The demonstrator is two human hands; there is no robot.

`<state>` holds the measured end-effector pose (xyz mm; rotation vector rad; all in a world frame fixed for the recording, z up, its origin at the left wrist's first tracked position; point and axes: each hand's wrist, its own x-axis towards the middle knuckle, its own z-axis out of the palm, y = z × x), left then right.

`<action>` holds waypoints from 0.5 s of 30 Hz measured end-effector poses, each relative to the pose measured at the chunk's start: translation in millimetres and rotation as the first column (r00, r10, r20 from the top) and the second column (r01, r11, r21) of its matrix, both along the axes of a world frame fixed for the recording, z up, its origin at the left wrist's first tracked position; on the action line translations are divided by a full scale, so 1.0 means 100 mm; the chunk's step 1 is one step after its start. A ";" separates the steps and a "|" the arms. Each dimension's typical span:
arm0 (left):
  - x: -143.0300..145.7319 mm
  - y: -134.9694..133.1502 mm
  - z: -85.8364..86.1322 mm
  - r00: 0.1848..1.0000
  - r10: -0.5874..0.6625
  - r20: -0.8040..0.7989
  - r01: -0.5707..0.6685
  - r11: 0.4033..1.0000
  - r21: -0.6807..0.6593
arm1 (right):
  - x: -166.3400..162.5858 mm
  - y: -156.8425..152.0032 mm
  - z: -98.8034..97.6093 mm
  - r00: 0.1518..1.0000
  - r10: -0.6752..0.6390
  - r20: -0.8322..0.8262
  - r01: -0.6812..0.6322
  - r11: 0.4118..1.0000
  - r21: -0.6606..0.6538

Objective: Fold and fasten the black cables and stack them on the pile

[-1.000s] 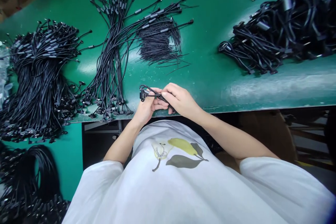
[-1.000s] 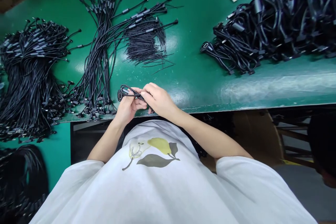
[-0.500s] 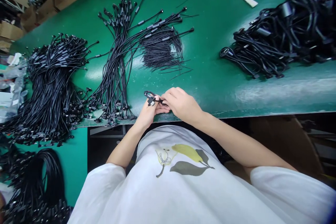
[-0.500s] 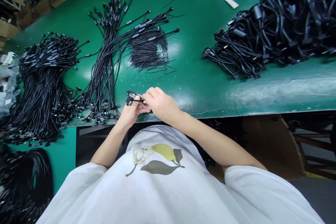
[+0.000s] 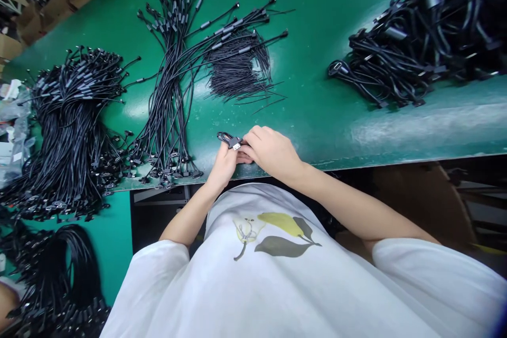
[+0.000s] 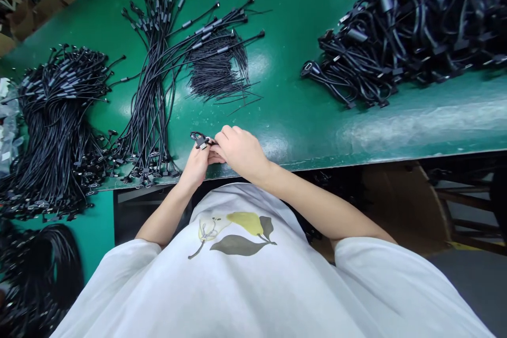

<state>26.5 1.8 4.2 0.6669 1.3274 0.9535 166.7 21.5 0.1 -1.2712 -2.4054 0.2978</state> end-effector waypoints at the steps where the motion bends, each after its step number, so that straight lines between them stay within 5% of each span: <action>1: -0.01 0.01 -0.01 1.000 -0.006 -0.009 0.006 1.000 -0.001 | 0.00 -0.01 0.00 1.000 -0.009 0.011 0.009 1.000 -0.006; 9: -0.02 0.04 -0.01 0.997 0.065 -0.032 -0.061 0.994 0.092 | -0.12 0.01 -0.04 0.997 -0.076 -0.034 0.078 0.995 0.056; 15: -0.07 -0.02 0.01 0.995 -0.094 -0.017 0.095 0.988 0.122 | 0.00 0.18 -0.14 0.950 -0.075 -0.303 -0.013 0.960 -0.280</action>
